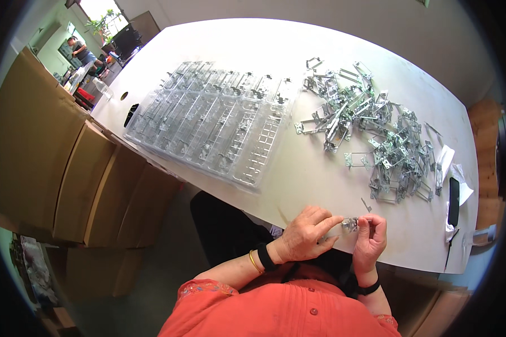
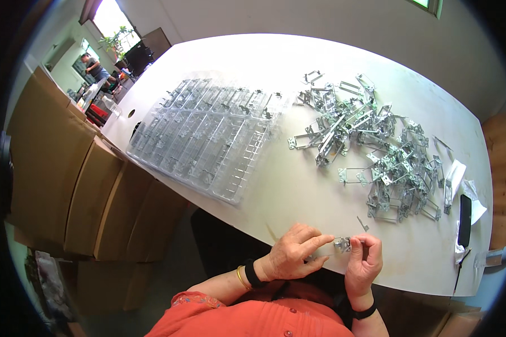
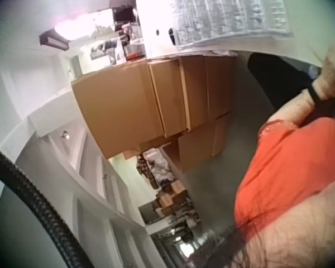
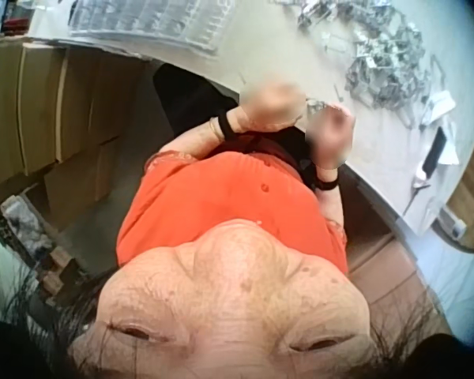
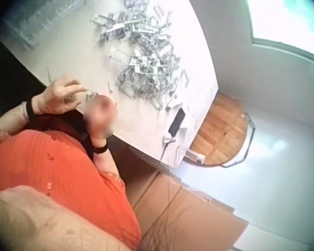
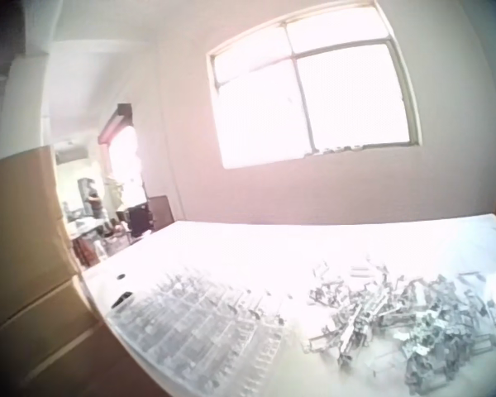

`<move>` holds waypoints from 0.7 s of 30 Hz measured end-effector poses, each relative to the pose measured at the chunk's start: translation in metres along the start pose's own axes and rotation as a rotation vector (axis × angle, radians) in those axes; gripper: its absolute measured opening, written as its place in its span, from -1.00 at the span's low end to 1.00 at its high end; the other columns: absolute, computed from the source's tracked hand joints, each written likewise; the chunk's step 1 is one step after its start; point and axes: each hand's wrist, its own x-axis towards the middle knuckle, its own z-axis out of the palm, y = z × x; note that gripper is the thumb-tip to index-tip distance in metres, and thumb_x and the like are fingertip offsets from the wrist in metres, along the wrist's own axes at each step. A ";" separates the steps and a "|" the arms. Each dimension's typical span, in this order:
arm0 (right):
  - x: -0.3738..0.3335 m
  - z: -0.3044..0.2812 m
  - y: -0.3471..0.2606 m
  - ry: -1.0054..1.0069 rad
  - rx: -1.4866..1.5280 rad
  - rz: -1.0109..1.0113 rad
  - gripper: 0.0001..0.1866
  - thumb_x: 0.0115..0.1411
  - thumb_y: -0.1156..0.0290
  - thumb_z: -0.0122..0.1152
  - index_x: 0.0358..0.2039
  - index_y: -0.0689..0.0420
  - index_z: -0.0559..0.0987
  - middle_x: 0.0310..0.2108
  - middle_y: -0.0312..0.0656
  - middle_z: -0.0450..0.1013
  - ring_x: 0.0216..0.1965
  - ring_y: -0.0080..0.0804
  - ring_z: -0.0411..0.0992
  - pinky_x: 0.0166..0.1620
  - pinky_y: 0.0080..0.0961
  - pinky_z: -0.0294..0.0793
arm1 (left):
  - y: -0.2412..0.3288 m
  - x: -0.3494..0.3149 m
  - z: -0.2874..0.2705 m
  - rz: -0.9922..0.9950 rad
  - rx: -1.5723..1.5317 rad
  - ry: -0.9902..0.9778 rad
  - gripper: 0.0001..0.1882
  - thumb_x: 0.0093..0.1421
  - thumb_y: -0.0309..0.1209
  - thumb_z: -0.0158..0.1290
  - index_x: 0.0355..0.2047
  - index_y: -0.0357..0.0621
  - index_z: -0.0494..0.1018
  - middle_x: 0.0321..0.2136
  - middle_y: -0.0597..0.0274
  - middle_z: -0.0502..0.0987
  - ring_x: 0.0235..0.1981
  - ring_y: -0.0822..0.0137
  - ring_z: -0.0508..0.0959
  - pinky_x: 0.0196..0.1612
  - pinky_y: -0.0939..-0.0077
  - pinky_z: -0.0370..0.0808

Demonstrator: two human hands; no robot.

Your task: The person sits at a table and assembles small metal hardware components by hand. They pick up metal brackets and pins from a pile, insert the pins into the brackets, and place the assembled units into a clear plastic organizer tray. The process is repeated continuously throughout the video.

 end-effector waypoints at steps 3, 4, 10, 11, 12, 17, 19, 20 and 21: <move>0.001 0.001 -0.002 -0.001 -0.037 0.008 -0.91 0.51 0.48 0.24 -0.10 0.21 0.53 -0.20 -0.29 0.52 -0.23 -0.62 0.44 -0.09 -0.62 0.49 | 0.000 -0.001 0.000 -0.004 -0.002 0.006 -0.38 -0.01 -0.46 0.40 0.14 -0.18 0.60 -0.19 0.11 0.57 -0.22 0.07 0.56 -0.07 0.21 0.51; 0.001 0.001 -0.005 -0.001 -0.047 0.010 -0.91 0.51 0.48 0.23 -0.09 0.21 0.54 -0.20 -0.29 0.52 -0.22 -0.62 0.44 -0.09 -0.62 0.49 | -0.001 -0.001 0.000 -0.001 -0.004 0.011 -0.38 -0.01 -0.46 0.40 0.14 -0.18 0.59 -0.19 0.10 0.57 -0.22 0.07 0.56 -0.07 0.21 0.51; -0.001 -0.001 -0.004 -0.006 -0.046 0.025 -0.91 0.53 0.46 0.21 -0.09 0.21 0.53 -0.20 -0.31 0.51 -0.23 -0.64 0.42 -0.09 -0.64 0.48 | -0.001 -0.002 -0.002 -0.004 -0.020 -0.008 -0.40 0.05 -0.43 0.39 0.15 -0.16 0.58 -0.18 0.10 0.57 -0.19 0.04 0.56 -0.06 0.20 0.52; -0.001 -0.001 -0.002 -0.007 -0.038 0.022 -0.91 0.53 0.46 0.21 -0.09 0.20 0.53 -0.19 -0.31 0.50 -0.23 -0.64 0.42 -0.09 -0.64 0.48 | 0.000 -0.002 -0.002 -0.009 -0.020 -0.012 -0.41 0.05 -0.42 0.39 0.15 -0.17 0.58 -0.18 0.10 0.57 -0.19 0.04 0.56 -0.06 0.20 0.52; -0.001 -0.001 -0.001 -0.008 -0.030 0.019 -0.91 0.53 0.46 0.21 -0.09 0.20 0.53 -0.18 -0.31 0.50 -0.23 -0.65 0.41 -0.09 -0.64 0.47 | 0.000 -0.002 -0.002 -0.013 -0.020 -0.016 -0.41 0.06 -0.42 0.38 0.15 -0.17 0.57 -0.18 0.10 0.57 -0.19 0.04 0.56 -0.05 0.19 0.51; 0.001 0.004 -0.008 -0.006 -0.051 0.030 -0.92 0.55 0.44 0.18 -0.09 0.16 0.50 -0.20 -0.35 0.47 -0.20 -0.65 0.40 -0.06 -0.65 0.44 | -0.003 -0.003 0.001 -0.001 -0.038 0.010 -0.42 0.08 -0.40 0.38 0.15 -0.19 0.56 -0.16 0.09 0.57 -0.16 0.04 0.57 -0.01 0.18 0.51; 0.000 0.005 -0.008 0.000 -0.039 0.028 -0.93 0.55 0.45 0.17 -0.09 0.16 0.50 -0.18 -0.34 0.47 -0.20 -0.65 0.39 -0.06 -0.64 0.44 | -0.003 -0.004 0.001 -0.003 -0.043 0.011 -0.42 0.09 -0.39 0.37 0.15 -0.20 0.56 -0.15 0.09 0.57 -0.14 0.04 0.57 0.00 0.17 0.51; 0.000 0.004 -0.006 -0.008 -0.038 0.029 -0.94 0.55 0.46 0.16 -0.09 0.16 0.50 -0.17 -0.34 0.47 -0.20 -0.64 0.39 -0.06 -0.64 0.44 | -0.003 -0.004 0.000 -0.005 -0.044 0.008 -0.43 0.10 -0.39 0.37 0.15 -0.20 0.56 -0.15 0.09 0.57 -0.14 0.04 0.57 0.00 0.17 0.51; -0.001 0.002 -0.004 -0.016 -0.036 0.029 -0.94 0.56 0.46 0.15 -0.08 0.16 0.50 -0.17 -0.34 0.47 -0.20 -0.64 0.39 -0.06 -0.64 0.44 | -0.003 -0.004 0.000 -0.006 -0.046 0.003 -0.43 0.10 -0.39 0.37 0.14 -0.20 0.56 -0.15 0.08 0.57 -0.13 0.04 0.57 0.00 0.17 0.51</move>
